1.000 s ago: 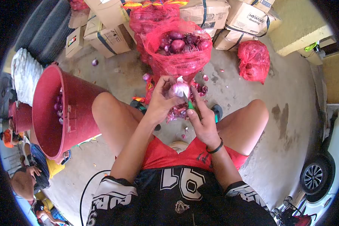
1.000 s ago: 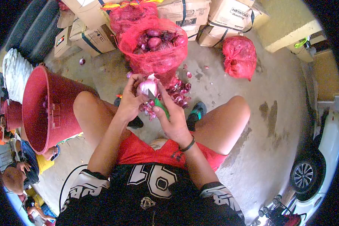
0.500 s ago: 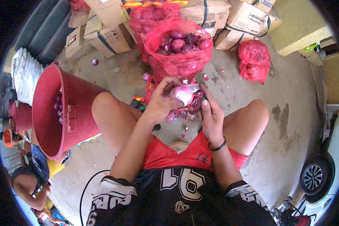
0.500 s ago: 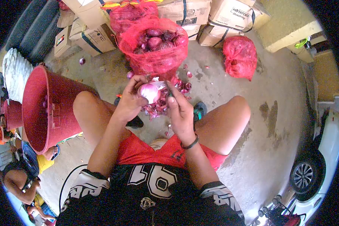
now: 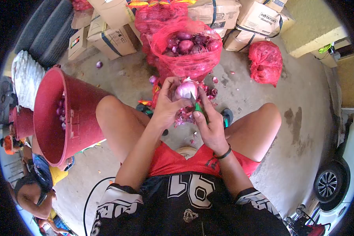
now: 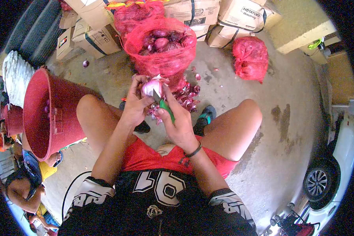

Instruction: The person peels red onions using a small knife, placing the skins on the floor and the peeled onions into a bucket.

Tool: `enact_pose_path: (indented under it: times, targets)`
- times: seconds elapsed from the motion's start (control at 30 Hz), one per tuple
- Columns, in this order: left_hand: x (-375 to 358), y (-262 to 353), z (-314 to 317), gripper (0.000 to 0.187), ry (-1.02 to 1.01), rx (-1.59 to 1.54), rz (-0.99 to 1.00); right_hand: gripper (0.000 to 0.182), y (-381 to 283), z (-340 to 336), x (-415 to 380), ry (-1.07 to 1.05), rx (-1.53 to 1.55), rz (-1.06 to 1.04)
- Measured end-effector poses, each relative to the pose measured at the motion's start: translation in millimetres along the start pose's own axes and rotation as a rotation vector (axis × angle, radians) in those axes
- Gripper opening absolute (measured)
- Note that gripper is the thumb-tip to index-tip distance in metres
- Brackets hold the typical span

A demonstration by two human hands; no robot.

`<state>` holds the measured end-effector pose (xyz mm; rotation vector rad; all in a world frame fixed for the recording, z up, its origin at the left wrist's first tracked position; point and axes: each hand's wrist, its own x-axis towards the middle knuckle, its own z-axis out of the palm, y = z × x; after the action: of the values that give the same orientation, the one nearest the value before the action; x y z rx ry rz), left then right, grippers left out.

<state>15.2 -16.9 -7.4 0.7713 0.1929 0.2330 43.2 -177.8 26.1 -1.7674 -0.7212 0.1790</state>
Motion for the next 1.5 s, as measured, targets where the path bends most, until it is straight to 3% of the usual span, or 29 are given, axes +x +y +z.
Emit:
enact_pose_path:
  times: [0.13, 0.23, 0.33, 0.43, 0.57, 0.67, 0.93, 1.03, 1.33, 1.5]
  targets:
    - [1.3, -1.8, -1.0, 0.064, 0.005, 0.013, -0.006, 0.048, -0.1, 1.4, 4.4, 0.047, -0.084, -0.089]
    - [-1.1, 0.7, 5.3, 0.064, 0.002, -0.055, -0.032, 0.043, -4.8, -3.5, 2.3, 0.040, -0.120, -0.004]
    - [-1.7, -5.3, 0.9, 0.067, -0.044, -0.063, 0.026, 0.042, 12.0, -2.3, -2.8, 0.114, 0.210, 0.180]
    - [-4.0, 2.8, 1.9, 0.065, -0.143, -0.114, -0.042, 0.042, 13.5, -6.4, -1.8, 0.198, 0.585, 0.306]
    - [-2.3, 10.5, 5.5, 0.065, -0.172, -0.252, -0.141, 0.043, 1.8, -18.4, -4.0, 0.063, 0.670, 0.250]
    - [0.7, 8.3, 5.8, 0.065, -0.097, -0.251, -0.125, 0.044, 1.9, -22.2, -10.4, -0.203, 0.553, 0.194]
    - [-1.7, 12.7, -10.2, 0.063, -0.110, -0.156, -0.184, 0.046, 33.2, -35.5, 7.8, 0.246, 0.639, 0.332]
    - [-1.0, 18.2, -5.4, 0.053, -0.151, -0.220, -0.176, 0.046, 36.3, -42.8, 10.7, 0.237, 0.540, 0.355]
    - [2.8, 9.8, 0.9, 0.064, -0.054, 0.244, 0.000, 0.072, 8.5, -9.6, -7.6, -0.025, 0.250, 0.240]
    - [2.1, 8.6, -1.6, 0.065, -0.152, 0.347, -0.018, 0.071, 14.9, -2.6, -2.9, -0.010, 0.192, 0.268]
